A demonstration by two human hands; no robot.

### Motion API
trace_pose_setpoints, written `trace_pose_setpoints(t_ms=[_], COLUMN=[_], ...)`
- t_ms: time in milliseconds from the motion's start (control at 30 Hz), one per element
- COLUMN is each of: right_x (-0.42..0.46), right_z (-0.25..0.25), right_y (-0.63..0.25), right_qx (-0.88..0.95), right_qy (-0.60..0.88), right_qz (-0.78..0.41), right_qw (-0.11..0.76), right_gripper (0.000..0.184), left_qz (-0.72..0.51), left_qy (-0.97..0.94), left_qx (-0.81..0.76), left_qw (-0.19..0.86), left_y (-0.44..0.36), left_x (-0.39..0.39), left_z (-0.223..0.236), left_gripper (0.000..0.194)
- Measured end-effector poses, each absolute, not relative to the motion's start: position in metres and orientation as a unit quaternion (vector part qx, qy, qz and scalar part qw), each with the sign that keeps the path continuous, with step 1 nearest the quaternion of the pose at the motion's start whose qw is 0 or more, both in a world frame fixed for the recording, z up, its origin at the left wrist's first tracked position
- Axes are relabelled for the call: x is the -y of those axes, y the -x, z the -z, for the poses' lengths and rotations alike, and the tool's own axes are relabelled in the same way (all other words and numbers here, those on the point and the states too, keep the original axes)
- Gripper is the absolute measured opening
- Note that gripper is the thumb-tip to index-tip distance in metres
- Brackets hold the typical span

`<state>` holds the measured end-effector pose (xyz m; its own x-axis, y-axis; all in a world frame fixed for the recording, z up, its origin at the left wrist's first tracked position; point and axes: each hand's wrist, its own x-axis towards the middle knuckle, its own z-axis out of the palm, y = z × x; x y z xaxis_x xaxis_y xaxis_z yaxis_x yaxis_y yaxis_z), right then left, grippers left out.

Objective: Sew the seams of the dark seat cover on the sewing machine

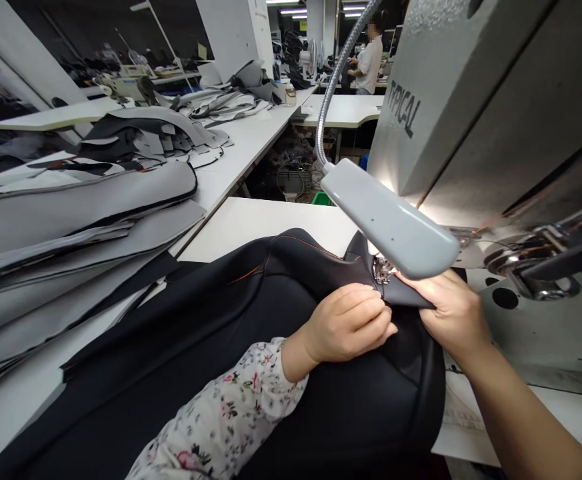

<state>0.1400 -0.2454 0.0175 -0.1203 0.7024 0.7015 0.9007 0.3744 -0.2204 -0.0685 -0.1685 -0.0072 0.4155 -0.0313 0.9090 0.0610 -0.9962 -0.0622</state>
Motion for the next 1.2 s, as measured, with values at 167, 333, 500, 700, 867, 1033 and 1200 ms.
trace_pose_setpoints(t_ms=[167,333,500,700,867,1033,1200], right_x=[0.244,0.234,0.227,0.226,0.225,0.224,0.229], right_z=[-0.016,-0.011,-0.002,0.005,0.009,0.012,0.014], right_y=[-0.138,-0.140,-0.142,-0.143,-0.146,-0.146,-0.139], right_qx=[0.722,0.707,0.687,0.676,0.673,0.679,0.675], right_qy=[0.558,0.576,0.599,0.609,0.612,0.598,0.594], right_qz=[0.142,0.149,0.149,0.154,0.156,0.166,0.193], right_qw=[0.384,0.382,0.384,0.385,0.385,0.392,0.393], right_gripper=[0.065,0.059,0.048,0.050,0.045,0.043,0.047], left_qz=[0.540,0.543,0.554,0.553,0.573,0.576,0.501], left_qy=[0.840,0.836,0.825,0.815,0.803,0.804,0.846], left_qx=[0.018,0.085,0.099,0.130,0.115,0.101,0.139], left_qw=[0.039,0.010,-0.051,-0.113,-0.119,-0.109,-0.118], left_y=[0.068,0.070,0.065,0.061,0.061,0.059,0.081], left_x=[0.165,0.170,0.170,0.168,0.168,0.165,0.189], left_z=[0.013,0.015,0.016,0.012,0.010,0.013,0.008], left_gripper=[0.022,0.017,0.013,0.013,0.013,0.017,0.032])
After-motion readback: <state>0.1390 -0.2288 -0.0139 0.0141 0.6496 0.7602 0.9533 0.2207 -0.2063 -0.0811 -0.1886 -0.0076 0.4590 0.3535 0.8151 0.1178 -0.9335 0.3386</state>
